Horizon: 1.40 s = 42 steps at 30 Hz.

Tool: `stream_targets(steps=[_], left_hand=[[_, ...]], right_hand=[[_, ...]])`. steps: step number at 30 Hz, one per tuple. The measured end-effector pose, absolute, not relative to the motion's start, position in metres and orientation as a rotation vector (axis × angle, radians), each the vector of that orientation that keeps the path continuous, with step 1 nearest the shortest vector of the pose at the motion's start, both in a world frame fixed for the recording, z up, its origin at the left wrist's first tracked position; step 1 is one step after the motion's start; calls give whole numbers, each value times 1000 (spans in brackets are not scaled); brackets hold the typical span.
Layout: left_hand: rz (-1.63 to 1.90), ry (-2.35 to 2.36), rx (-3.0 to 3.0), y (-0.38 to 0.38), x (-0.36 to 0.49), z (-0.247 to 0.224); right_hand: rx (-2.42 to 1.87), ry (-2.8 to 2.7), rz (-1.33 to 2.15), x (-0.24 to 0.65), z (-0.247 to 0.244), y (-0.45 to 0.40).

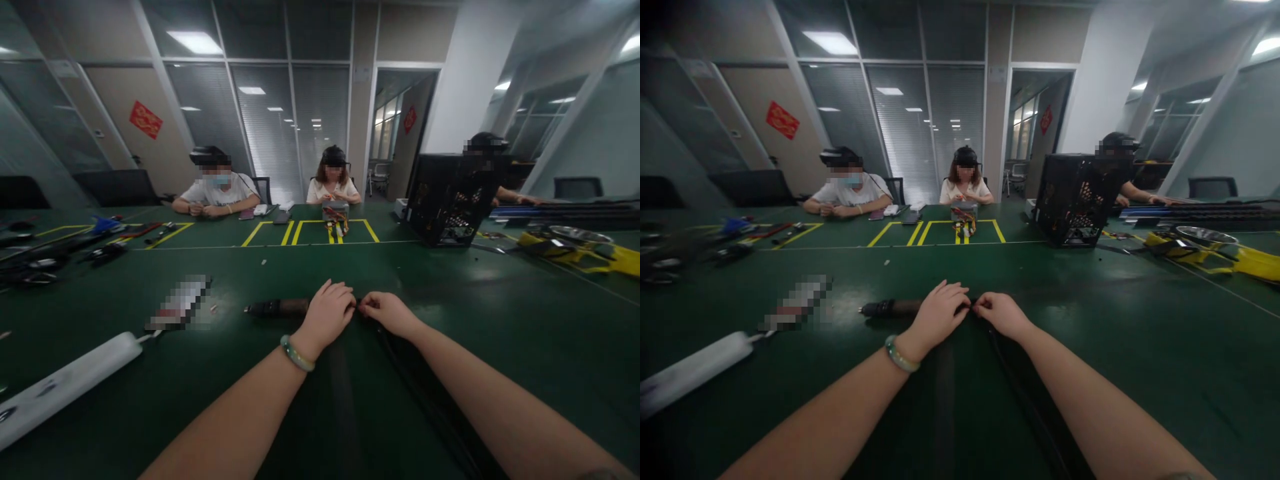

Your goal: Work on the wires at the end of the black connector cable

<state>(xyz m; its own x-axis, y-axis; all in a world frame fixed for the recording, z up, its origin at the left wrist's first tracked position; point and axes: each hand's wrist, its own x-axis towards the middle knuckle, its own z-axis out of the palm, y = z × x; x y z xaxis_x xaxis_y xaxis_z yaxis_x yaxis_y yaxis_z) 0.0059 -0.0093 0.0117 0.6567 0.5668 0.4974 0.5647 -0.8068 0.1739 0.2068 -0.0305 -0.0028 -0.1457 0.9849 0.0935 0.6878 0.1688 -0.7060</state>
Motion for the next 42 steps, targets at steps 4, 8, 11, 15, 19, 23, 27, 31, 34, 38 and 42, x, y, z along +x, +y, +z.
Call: stream_targets(steps=[4, 8, 11, 15, 19, 23, 27, 31, 34, 38, 42], left_hand=[[875, 1011, 2847, -10, 6, 11], [873, 967, 2885, -7, 6, 9], [890, 958, 2894, -6, 6, 7], [923, 995, 2885, -6, 5, 6], [890, 963, 2910, -6, 4, 7], [900, 969, 2903, -6, 4, 7], [914, 981, 2883, -6, 4, 8], [901, 960, 2881, -6, 4, 9], [933, 973, 2868, -6, 4, 8], [954, 983, 2860, -6, 4, 8], [943, 972, 2870, -5, 4, 8]], right_hand=[[-1578, -1907, 709, 207, -3, -29], [-1590, -1906, 722, 207, -3, -29], [-1599, -1908, 729, 207, -2, -29], [-1602, -1896, 733, 206, 0, -30], [-1624, -1910, 718, 206, 1, -30], [-1621, -1897, 729, 207, 0, -30], [-1615, -1897, 731, 207, -1, -29], [-1610, -1903, 721, 206, 0, -31], [-1602, -1896, 722, 206, 0, -31], [-1590, -1889, 735, 207, -1, -30], [-1583, -1909, 705, 207, -3, -28]])
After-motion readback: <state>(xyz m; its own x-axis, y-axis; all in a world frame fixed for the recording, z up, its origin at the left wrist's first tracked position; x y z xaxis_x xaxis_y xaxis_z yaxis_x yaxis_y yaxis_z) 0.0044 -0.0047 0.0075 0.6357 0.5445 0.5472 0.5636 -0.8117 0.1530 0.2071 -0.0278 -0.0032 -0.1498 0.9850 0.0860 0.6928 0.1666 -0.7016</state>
